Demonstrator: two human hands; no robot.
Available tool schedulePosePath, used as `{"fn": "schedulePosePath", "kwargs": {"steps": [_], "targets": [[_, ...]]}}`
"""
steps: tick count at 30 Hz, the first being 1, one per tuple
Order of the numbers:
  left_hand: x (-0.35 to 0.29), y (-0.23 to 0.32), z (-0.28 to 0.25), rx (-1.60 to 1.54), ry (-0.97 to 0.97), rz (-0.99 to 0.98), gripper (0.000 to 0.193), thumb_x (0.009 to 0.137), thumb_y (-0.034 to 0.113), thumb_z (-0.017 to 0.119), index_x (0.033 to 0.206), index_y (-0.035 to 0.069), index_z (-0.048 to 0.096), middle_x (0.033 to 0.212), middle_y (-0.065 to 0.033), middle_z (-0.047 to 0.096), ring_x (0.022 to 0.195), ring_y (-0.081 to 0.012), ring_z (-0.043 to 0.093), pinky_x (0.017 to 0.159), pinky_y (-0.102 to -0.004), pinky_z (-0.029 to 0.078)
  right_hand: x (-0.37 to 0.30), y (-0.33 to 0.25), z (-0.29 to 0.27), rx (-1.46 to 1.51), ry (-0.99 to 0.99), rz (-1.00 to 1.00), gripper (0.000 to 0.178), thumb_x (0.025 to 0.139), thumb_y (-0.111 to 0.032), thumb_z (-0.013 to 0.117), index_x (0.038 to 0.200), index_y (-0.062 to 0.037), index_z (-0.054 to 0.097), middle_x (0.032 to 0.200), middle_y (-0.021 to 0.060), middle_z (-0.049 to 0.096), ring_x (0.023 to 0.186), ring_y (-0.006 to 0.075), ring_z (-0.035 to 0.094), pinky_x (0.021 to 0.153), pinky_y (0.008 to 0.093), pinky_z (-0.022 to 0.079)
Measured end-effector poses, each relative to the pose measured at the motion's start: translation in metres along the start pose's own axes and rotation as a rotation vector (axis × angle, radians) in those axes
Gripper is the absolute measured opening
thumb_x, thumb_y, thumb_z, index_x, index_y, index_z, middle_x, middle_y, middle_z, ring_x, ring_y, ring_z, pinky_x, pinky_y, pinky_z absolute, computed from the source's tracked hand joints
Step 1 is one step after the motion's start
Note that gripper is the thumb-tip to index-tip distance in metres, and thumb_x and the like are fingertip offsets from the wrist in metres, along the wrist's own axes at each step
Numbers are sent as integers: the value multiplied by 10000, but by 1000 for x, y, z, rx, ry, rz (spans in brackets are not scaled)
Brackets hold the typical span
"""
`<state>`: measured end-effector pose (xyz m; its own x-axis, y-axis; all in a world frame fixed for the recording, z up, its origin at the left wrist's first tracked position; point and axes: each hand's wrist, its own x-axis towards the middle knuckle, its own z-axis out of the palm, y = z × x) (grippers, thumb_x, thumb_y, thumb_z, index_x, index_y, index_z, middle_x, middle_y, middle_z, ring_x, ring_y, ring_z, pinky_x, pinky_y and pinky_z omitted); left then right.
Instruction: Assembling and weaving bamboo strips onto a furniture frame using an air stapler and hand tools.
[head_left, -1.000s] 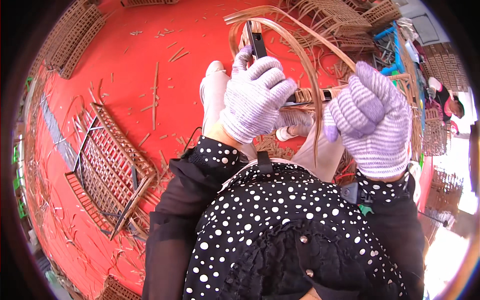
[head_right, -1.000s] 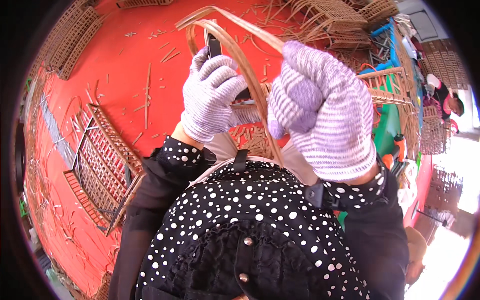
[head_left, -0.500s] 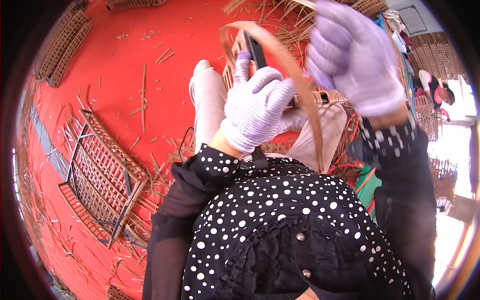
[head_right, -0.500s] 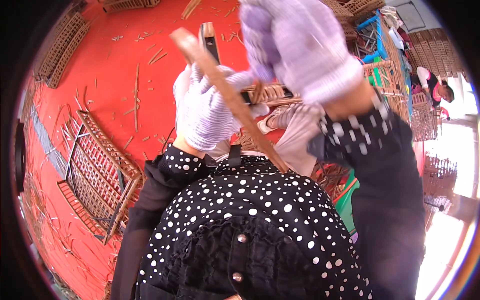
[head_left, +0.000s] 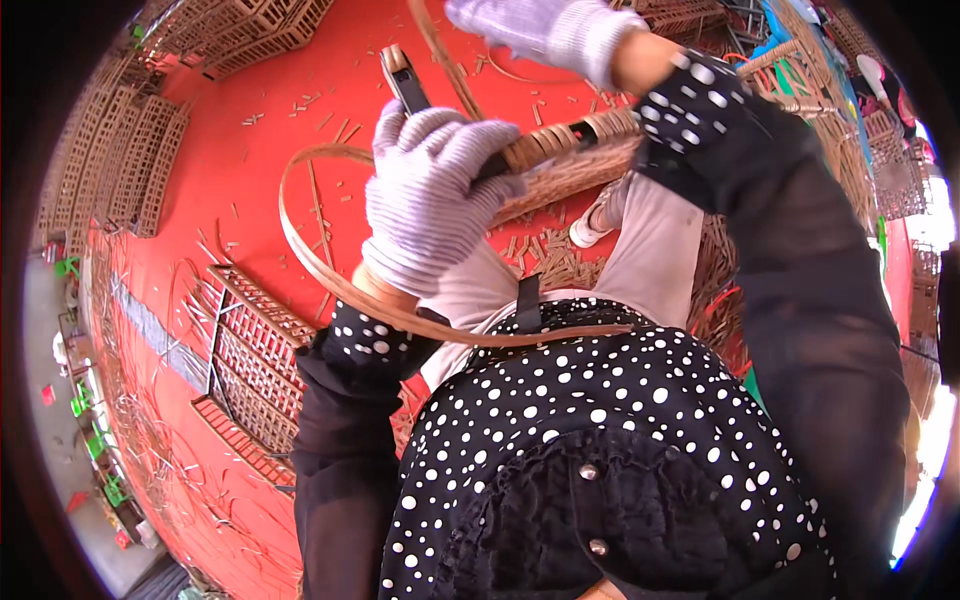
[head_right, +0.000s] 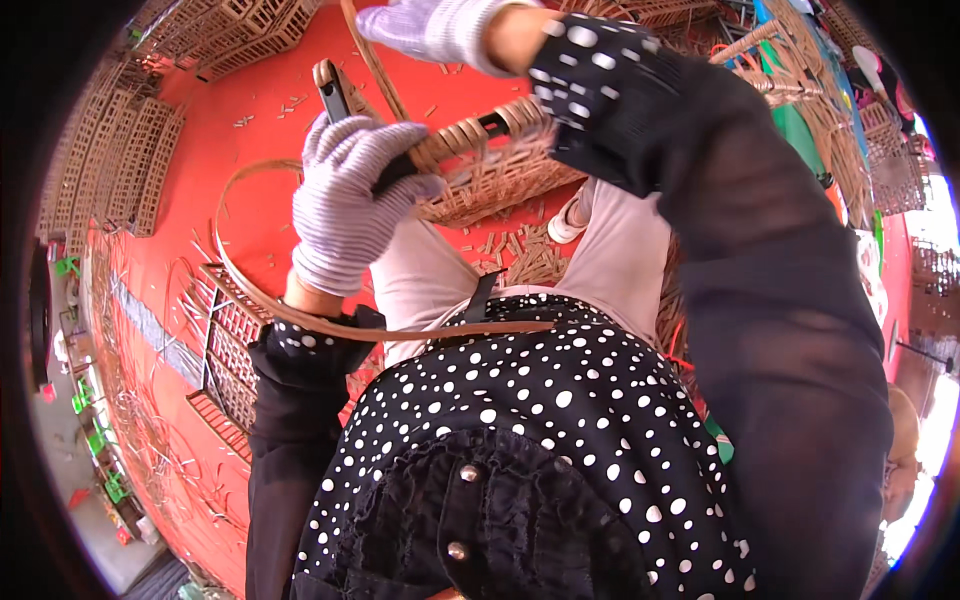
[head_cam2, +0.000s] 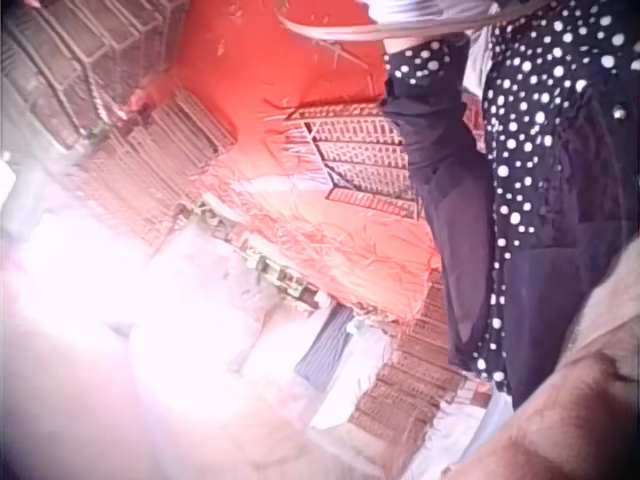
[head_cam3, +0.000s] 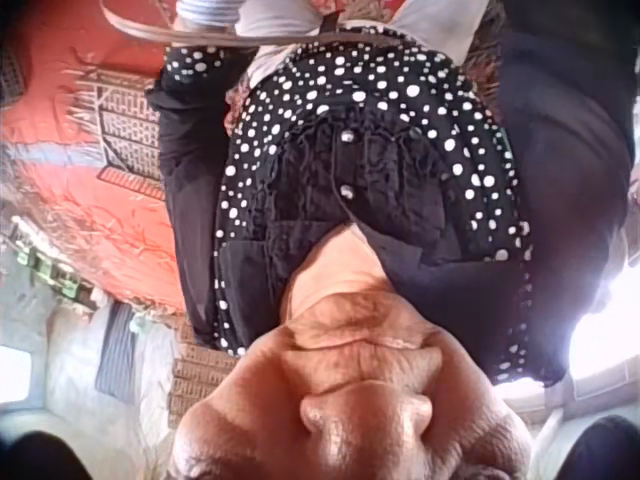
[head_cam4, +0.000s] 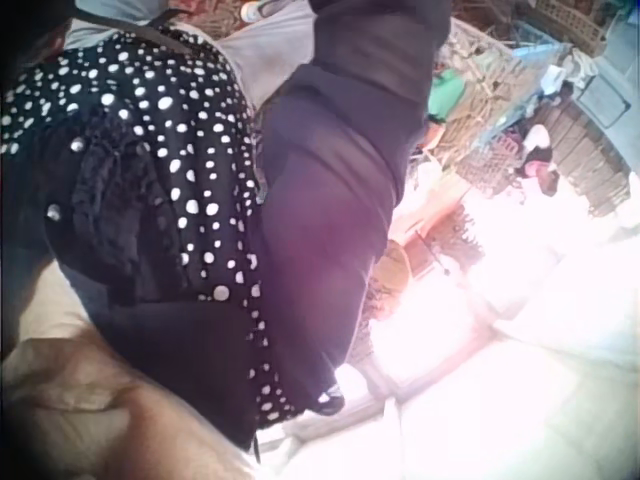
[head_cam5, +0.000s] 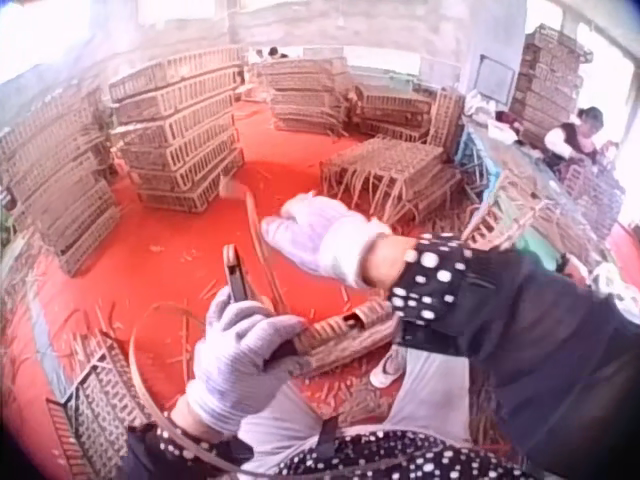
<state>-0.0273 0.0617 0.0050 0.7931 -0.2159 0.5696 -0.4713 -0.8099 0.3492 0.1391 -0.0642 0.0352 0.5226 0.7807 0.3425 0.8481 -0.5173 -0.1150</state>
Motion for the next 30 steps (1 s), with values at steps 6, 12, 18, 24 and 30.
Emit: {"fn": "schedulePosePath", "kwargs": {"steps": [6, 12, 18, 24, 30], "targets": [[13, -33, -13, -151, -140, -104, 423, 597, 171, 749, 1000, 95, 646, 971, -92, 602, 996, -271, 525, 891, -364, 411, -63, -50, -20, 340, -6, -10, 431, 694, -314, 673, 1055, -105, 565, 953, 111, 603, 903, 262, 599, 813, 363, 475], [45, -59, -8, -370, -317, -177, 410, 625, 157, 737, 1008, 59, 629, 968, -97, 604, 933, -254, 566, 859, -334, 440, -42, -30, -5, 359, 80, 3, 295, 699, -218, 651, 935, -74, 548, 875, 136, 580, 832, 313, 581, 721, 371, 470], [53, -87, -8, -342, -324, -252, 415, 658, 163, 741, 1042, 66, 614, 993, -102, 578, 948, -226, 555, 851, -332, 453, -16, -30, -1, 224, 47, 8, 257, 720, -216, 642, 890, -37, 570, 878, 157, 614, 852, 309, 601, 758, 370, 474], [62, -109, -9, -539, -446, -364, 419, 769, 32, 630, 1170, 5, 512, 1028, -63, 590, 933, -125, 547, 825, -258, 459, -2, -31, -2, 152, -1, 49, 278, 715, -216, 655, 906, -32, 572, 878, 161, 617, 861, 310, 601, 774, 368, 474], [60, -114, 3, -590, -376, -325, 417, 771, 21, 633, 1165, -5, 500, 1022, -62, 585, 933, -117, 543, 821, -252, 465, -10, -27, -4, 147, 42, 10, 285, 724, -206, 648, 924, -18, 567, 883, 172, 622, 870, 319, 602, 775, 375, 473]]}}
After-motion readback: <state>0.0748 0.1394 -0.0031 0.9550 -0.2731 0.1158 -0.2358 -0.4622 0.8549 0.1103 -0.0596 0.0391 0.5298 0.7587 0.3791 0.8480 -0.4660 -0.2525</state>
